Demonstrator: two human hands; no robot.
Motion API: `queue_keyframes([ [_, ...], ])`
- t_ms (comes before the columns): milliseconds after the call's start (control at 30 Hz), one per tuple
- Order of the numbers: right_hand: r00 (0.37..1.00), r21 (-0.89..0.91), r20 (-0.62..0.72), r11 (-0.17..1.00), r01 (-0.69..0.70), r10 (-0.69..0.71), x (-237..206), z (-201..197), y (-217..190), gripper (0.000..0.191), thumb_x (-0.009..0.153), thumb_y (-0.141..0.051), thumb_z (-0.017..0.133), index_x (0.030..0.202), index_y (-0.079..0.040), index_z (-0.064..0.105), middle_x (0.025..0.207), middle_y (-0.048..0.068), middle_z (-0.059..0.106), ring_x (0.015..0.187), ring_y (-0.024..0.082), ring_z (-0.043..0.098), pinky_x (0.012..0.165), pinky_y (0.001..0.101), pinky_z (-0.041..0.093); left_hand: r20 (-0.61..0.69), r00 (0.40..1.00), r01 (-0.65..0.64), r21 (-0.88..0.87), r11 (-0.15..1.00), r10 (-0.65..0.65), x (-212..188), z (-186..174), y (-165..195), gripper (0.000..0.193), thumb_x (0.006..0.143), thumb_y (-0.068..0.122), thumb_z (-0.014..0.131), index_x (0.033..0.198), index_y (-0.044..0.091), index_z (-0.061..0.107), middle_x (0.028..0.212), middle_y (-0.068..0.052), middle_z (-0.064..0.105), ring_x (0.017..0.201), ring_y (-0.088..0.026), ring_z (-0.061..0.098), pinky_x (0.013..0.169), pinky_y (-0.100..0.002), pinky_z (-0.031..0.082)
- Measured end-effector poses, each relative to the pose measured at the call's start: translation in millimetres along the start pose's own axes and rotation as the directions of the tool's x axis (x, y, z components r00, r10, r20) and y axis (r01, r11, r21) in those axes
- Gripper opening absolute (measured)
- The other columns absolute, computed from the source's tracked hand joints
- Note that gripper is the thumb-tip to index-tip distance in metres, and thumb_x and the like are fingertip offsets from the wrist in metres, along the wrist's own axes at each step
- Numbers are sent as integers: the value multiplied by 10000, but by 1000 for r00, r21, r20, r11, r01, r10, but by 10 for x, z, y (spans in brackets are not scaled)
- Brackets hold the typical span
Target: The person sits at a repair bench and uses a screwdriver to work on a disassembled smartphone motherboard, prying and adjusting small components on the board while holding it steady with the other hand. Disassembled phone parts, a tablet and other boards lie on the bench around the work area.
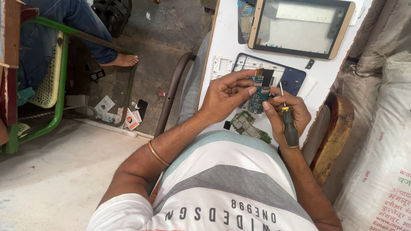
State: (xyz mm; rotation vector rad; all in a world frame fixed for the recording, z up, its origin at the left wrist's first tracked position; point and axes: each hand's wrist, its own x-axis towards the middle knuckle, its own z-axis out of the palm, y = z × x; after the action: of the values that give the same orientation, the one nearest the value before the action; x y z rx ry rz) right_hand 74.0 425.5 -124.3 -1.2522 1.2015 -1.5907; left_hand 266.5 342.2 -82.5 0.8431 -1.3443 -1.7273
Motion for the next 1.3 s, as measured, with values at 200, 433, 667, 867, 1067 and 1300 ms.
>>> queue_keyframes([
  [200,996,71,-36,995,-75,78,3,19,-26,231,975,52,740,1142,-14,594,1195,253,714,999,146,731,819,246,617,-11,1000,9,-6,1000,-9,-3,-4,-22,413,1034,63,668,1426,-2,556,1167,-167,759,983,-131,753,828,-256,661],
  [433,995,79,-34,993,-93,96,21,13,-62,218,981,23,748,1135,-17,600,1241,245,703,1016,145,732,847,253,623,-37,999,12,-47,999,-14,14,-13,-83,420,1026,56,679,1420,-22,556,1145,-156,760,926,-96,726,787,-235,630],
  [667,995,79,-41,993,-92,96,1,2,-31,215,980,13,755,1132,-17,606,1231,243,705,1034,148,733,867,260,627,-47,998,34,-53,998,-36,18,-22,-112,417,1025,54,681,1416,-26,560,1125,-153,759,929,-99,726,792,-237,634],
  [867,996,88,-34,993,-80,84,7,-2,-24,227,983,32,737,1147,-25,590,1258,260,701,1029,155,739,858,261,626,-35,999,21,-68,997,-24,19,-21,-116,417,1028,60,674,1420,-20,554,1124,-158,757,948,-112,741,802,-247,649],
  [1067,999,102,-19,994,-28,30,-2,9,-37,229,1001,51,714,1172,-36,589,1187,244,722,1058,169,741,984,302,616,-29,999,37,-90,995,-39,-4,-7,-126,420,1029,53,677,1420,-25,546,1137,-164,755,949,-116,736,793,-246,638],
  [1300,1000,71,-12,997,-19,20,9,0,-54,239,1004,58,713,1183,-35,584,1122,232,732,1064,171,738,995,295,606,-24,999,31,-104,994,-34,5,5,-104,417,1030,53,671,1420,-26,544,1150,-162,751,968,-118,740,807,-248,644],
])
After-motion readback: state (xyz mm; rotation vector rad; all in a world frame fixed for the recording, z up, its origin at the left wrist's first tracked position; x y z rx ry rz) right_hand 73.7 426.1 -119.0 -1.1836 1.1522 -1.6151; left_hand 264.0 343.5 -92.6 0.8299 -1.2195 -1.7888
